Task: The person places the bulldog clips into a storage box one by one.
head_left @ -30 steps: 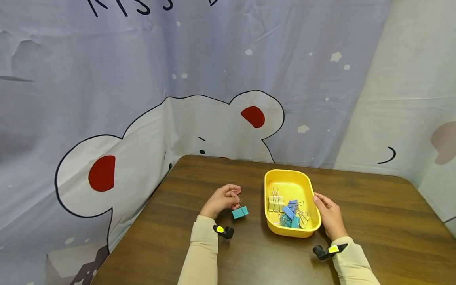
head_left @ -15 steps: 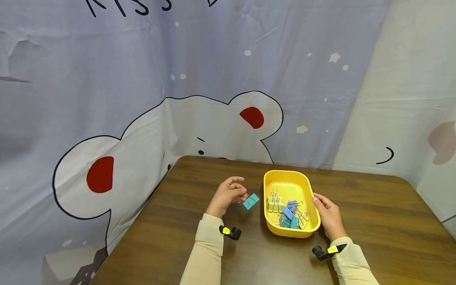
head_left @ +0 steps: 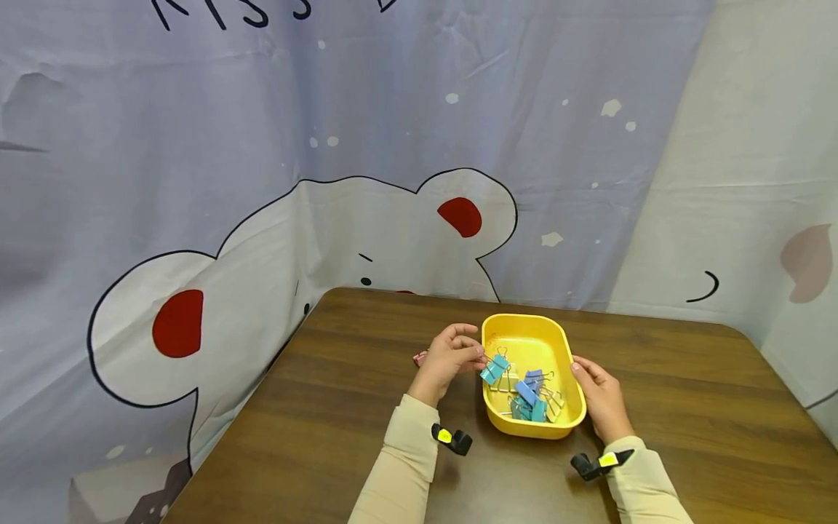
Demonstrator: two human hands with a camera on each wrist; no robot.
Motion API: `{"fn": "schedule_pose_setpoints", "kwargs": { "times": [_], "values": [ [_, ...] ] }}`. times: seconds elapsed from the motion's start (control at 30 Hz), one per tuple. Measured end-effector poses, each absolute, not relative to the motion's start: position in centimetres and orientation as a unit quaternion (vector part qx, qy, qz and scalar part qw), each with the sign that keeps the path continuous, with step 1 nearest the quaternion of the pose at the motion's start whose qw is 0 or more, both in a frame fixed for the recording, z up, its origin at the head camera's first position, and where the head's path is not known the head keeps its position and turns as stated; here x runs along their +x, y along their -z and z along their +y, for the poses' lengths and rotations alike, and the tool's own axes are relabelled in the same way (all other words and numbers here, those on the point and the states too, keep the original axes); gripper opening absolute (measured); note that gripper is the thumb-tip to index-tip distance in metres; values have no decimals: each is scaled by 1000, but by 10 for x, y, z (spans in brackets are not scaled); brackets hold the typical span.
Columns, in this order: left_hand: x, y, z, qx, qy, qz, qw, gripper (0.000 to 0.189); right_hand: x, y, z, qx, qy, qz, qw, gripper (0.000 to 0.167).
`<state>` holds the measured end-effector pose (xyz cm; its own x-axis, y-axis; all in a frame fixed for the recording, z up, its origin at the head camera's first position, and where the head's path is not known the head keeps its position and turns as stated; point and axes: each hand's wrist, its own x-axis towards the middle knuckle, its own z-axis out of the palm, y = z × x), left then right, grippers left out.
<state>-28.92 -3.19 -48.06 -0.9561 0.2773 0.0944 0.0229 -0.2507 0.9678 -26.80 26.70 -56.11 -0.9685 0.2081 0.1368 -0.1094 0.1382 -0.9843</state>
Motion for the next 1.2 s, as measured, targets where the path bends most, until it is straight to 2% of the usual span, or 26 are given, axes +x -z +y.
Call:
{"fn": "schedule_pose_setpoints", "kwargs": {
  "times": [0.27,0.63,0.77,1.0,1.2],
  "values": [
    [-285,481,-14,145,-767,619,85,39,-267,562,266,-31,-655,-744,126,56],
    [-280,475,-7,158,-778,601,88,50,-268,561,267,-35,-648,-751,122,57],
    [-286,476,-17,152,-777,608,54,47,-267,560,266,-33,-649,-750,121,57],
    [-301,483,-48,133,-774,618,-49,40,-267,560,267,-34,-650,-749,119,56],
    [-309,496,-78,83,-772,625,-82,33,-269,563,269,-39,-649,-751,116,55]
  ]
}}
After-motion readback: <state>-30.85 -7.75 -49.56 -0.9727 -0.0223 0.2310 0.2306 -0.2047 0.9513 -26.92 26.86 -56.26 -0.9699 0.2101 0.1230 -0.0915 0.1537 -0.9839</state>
